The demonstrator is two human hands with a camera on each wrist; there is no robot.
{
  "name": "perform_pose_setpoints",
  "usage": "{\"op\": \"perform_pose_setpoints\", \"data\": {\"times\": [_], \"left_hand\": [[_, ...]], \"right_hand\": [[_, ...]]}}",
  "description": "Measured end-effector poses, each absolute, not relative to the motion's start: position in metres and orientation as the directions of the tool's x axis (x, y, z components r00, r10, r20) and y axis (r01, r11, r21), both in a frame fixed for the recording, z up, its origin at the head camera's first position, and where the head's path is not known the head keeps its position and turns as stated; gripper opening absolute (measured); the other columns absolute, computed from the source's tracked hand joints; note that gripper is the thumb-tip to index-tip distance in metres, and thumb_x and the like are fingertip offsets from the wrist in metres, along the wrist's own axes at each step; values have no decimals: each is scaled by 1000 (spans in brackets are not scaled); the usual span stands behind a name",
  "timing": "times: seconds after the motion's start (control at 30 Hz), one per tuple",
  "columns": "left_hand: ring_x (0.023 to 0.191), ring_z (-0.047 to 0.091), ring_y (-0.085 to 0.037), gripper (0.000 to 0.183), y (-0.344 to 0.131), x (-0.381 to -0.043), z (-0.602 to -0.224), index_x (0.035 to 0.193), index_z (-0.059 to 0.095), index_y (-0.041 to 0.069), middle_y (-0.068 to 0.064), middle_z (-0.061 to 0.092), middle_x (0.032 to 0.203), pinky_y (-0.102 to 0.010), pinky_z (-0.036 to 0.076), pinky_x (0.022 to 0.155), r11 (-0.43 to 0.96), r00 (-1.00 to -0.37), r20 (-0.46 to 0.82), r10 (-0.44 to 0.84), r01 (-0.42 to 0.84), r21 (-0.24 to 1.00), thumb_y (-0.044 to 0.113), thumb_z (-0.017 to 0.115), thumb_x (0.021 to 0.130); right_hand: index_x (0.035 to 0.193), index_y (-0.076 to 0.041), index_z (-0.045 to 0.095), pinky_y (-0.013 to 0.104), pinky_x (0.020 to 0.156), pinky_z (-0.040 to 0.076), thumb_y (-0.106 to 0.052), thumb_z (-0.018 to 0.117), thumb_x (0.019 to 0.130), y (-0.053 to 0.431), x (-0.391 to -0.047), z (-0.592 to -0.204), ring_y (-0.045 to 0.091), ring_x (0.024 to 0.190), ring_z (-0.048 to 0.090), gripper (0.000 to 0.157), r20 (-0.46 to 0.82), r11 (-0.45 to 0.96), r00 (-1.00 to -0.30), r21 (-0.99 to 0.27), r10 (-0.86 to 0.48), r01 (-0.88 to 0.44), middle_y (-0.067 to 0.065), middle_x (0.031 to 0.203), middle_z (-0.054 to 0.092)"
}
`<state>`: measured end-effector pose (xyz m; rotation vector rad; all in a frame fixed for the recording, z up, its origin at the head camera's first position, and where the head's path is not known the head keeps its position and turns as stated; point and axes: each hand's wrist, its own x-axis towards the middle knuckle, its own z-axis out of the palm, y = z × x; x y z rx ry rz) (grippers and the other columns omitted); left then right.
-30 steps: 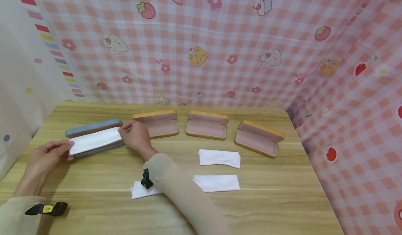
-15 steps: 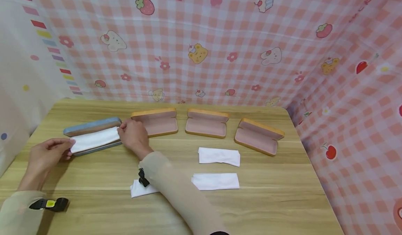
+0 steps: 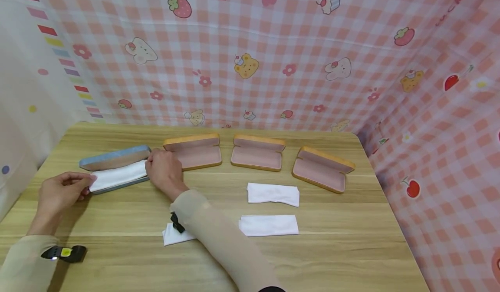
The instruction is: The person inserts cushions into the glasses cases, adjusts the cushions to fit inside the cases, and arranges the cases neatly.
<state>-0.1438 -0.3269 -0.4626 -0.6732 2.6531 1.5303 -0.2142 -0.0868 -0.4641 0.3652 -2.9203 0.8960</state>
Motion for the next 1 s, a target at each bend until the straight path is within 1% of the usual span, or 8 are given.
{"op": "perform_pose_setpoints", "data": {"times": [0.13,0.3,0.47,0.67,0.83,1.0], "left_hand": [[61,61,-2,31,-325,-144,-460,111,68,2,22,62,67,-21,54,56,457,-912,-202,-357,-360,813,29,71,97],[59,60,-2,31,-323,-144,-459,110,69,-2,22,61,64,-20,52,54,514,-921,-153,-358,-331,791,26,71,97],[59,58,-1,35,-323,-145,-459,112,71,-4,22,61,64,-20,50,53,564,-925,-126,-359,-323,760,27,72,96],[59,55,-1,39,-326,-147,-461,111,73,-5,14,63,67,-21,49,52,643,-934,-119,-338,-321,695,31,71,97],[59,55,-2,41,-327,-150,-462,112,72,-6,10,64,69,-22,50,51,652,-937,-115,-329,-314,690,32,69,98],[57,56,-2,38,-328,-150,-462,111,71,-5,10,65,68,-22,50,50,654,-943,-93,-319,-290,699,31,68,99]], "right_hand": [[91,-24,70,17,56,44,-27,67,99,-88,-213,-465,2,69,59,9,162,805,-965,-532,-206,-261,-12,83,70],[90,-24,69,16,54,43,-25,67,99,-89,-212,-467,2,67,59,10,187,809,-961,-521,-203,-272,-11,84,71],[88,-23,69,17,53,43,-24,66,99,-91,-212,-467,2,65,58,11,199,814,-957,-505,-212,-286,-10,85,71],[84,-22,68,16,51,42,-21,67,98,-92,-212,-468,2,65,58,14,212,826,-951,-475,-226,-302,-9,83,70],[88,-20,72,16,55,46,-19,69,97,-90,-213,-466,4,70,65,10,212,813,-952,-499,-221,-300,-8,87,74],[89,-19,72,15,57,46,-19,69,97,-87,-212,-464,4,71,65,9,194,786,-955,-545,-223,-294,-7,88,75]]}}
